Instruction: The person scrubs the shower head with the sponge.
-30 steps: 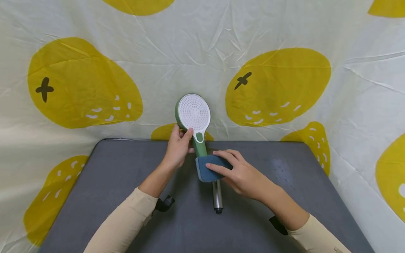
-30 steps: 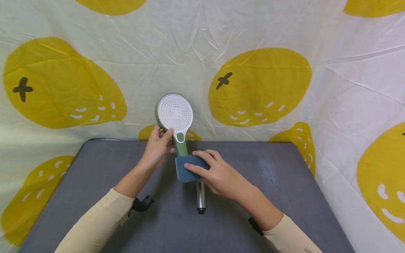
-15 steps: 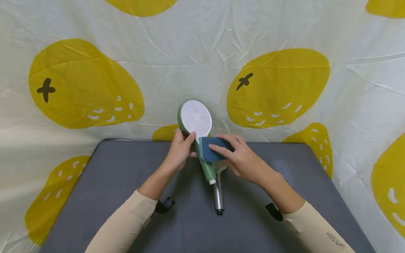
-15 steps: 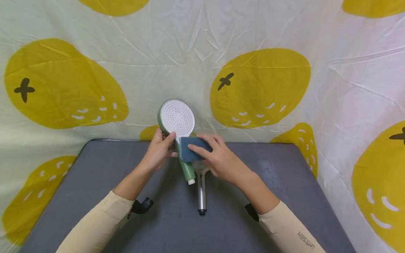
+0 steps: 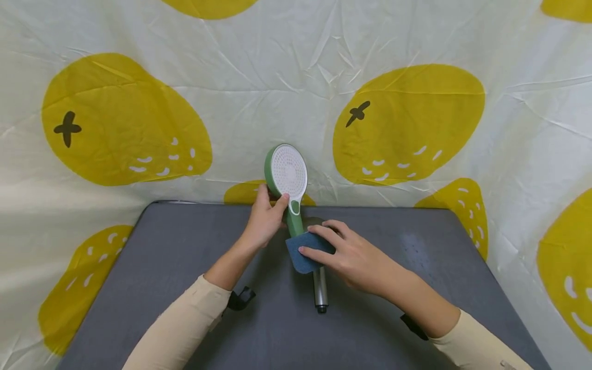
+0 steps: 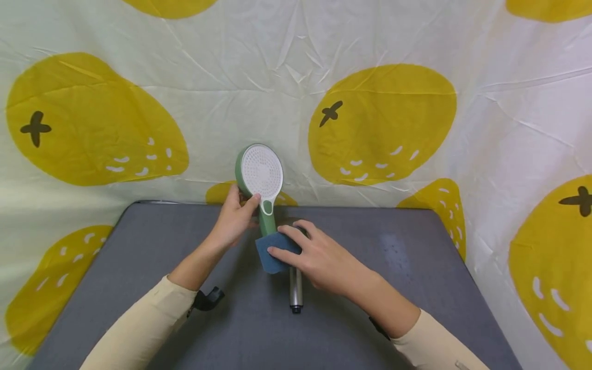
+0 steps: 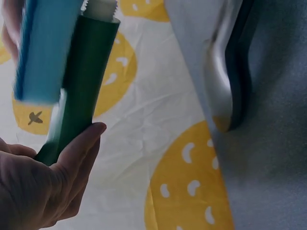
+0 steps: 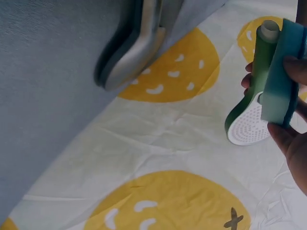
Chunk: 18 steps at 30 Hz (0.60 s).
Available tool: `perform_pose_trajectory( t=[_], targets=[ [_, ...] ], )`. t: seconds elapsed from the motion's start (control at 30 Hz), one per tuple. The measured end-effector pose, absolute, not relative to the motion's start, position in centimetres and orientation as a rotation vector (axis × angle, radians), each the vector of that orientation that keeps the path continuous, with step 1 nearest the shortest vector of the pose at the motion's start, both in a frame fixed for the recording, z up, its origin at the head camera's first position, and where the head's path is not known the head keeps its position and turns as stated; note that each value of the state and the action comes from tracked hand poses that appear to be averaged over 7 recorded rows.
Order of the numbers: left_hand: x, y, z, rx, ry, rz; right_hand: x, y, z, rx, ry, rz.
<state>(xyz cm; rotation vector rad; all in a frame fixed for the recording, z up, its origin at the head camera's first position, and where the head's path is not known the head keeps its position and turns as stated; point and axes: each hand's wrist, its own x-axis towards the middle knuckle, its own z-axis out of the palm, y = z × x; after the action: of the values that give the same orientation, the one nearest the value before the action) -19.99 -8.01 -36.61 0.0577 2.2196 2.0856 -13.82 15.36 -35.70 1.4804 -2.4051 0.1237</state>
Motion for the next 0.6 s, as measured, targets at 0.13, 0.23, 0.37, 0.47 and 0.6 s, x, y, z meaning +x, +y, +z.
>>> perform_pose_trajectory(
  t=[0.13, 0.23, 0.37, 0.47, 0.6],
  targets=[
    [-20.0, -8.1, -36.6, 0.077, 2.271, 2.080, -15.1, 14.3, -34.8, 1.414, -2.395, 0.029],
    [-20.0, -8.0, -36.4, 0.086, 2.275, 2.104, -16.0, 13.7, -34.2, 1.356, -2.393, -0.022],
    [-20.0, -7.9, -36.5, 0.070, 2.201, 2.171, -16.7, 13.4, -33.7, 1.312, -2.426, -0.053],
    [-20.0, -8.0, -36.6, 0.054, 2.178, 2.187, -16.8, 13.3, -33.7, 1.330, -2.440, -0.032],
    [-20.1, -8.3, -36.7, 0.021, 2.177, 2.180, -16.3, 13.5, -34.1, 1.412, -2.408, 0.014]
  ],
)
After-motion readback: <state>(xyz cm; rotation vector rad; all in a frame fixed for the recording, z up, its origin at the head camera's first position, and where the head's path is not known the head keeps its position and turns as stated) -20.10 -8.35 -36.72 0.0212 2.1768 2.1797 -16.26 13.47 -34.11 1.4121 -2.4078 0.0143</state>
